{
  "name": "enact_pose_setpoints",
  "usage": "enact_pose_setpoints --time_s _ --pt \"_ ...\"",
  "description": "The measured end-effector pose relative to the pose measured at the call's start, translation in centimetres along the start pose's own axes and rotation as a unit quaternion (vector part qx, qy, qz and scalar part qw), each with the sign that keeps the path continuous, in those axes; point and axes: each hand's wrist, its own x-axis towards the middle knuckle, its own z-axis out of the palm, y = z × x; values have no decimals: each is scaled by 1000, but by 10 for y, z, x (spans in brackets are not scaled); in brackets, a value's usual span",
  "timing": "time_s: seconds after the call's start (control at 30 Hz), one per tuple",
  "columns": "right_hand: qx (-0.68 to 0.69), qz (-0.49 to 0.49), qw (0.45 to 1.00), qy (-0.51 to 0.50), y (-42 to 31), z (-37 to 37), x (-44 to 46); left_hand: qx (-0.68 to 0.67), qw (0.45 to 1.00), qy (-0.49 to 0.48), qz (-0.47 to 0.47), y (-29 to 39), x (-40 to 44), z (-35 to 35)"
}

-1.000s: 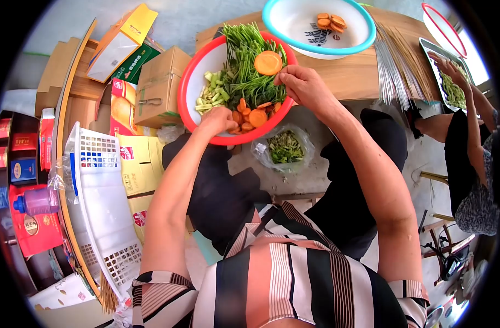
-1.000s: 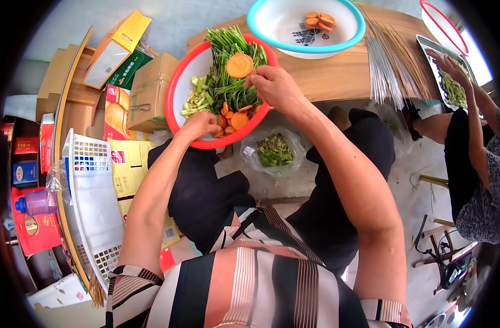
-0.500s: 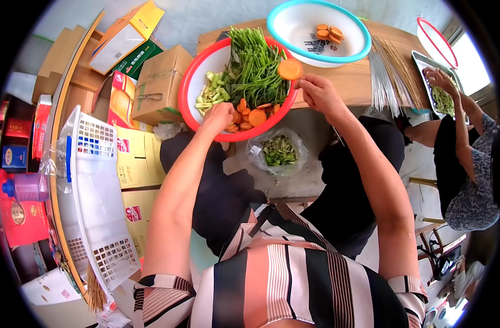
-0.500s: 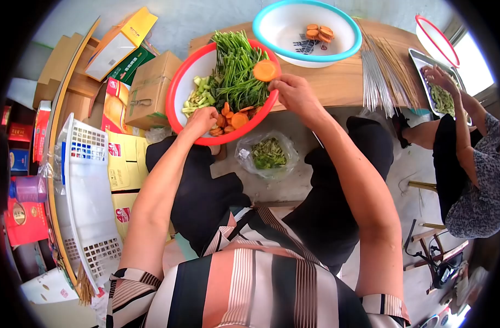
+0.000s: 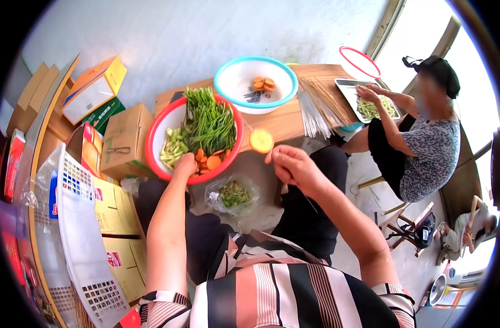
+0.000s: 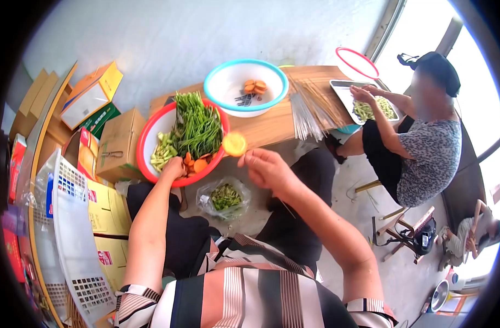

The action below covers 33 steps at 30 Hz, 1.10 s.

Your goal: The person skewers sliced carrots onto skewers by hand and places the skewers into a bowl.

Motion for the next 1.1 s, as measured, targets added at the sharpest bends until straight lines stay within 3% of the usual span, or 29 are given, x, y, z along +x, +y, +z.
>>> enact_pose_setpoints --time_s 0.07,0.13,0.17,0.2,0.27,0.37,0.47,0.8,1.1 --pt "-17 6 1000 10 7 1 -7 -15 998 -59 -5 8 -17 -28" --pt "-27 9 1000 6 10 0 -12 -71 997 -21 -27 1 -9 -33" --pt "-20 10 1000 14 13 1 -13 -219 975 -34 8 0 -6 -43" --pt "-12 14 1000 20 18 4 -14 -361 931 -46 39 -3 -10 -49" --pt "2 13 1000 11 22 7 -14 -631 770 -48 76 20 -44 -79" --pt "-23 15 1000 8 30 15 -8 -797 570 -114 163 32 -61 -97" --pt "-21 7 1000 -2 43 27 1 -862 466 -103 168 45 -63 -87" --pt "-51 10 999 1 55 66 24 -929 328 -112 131 71 -67 -56" --pt "-43 12 999 12 70 81 36 -937 328 -68 98 79 -65 -59"
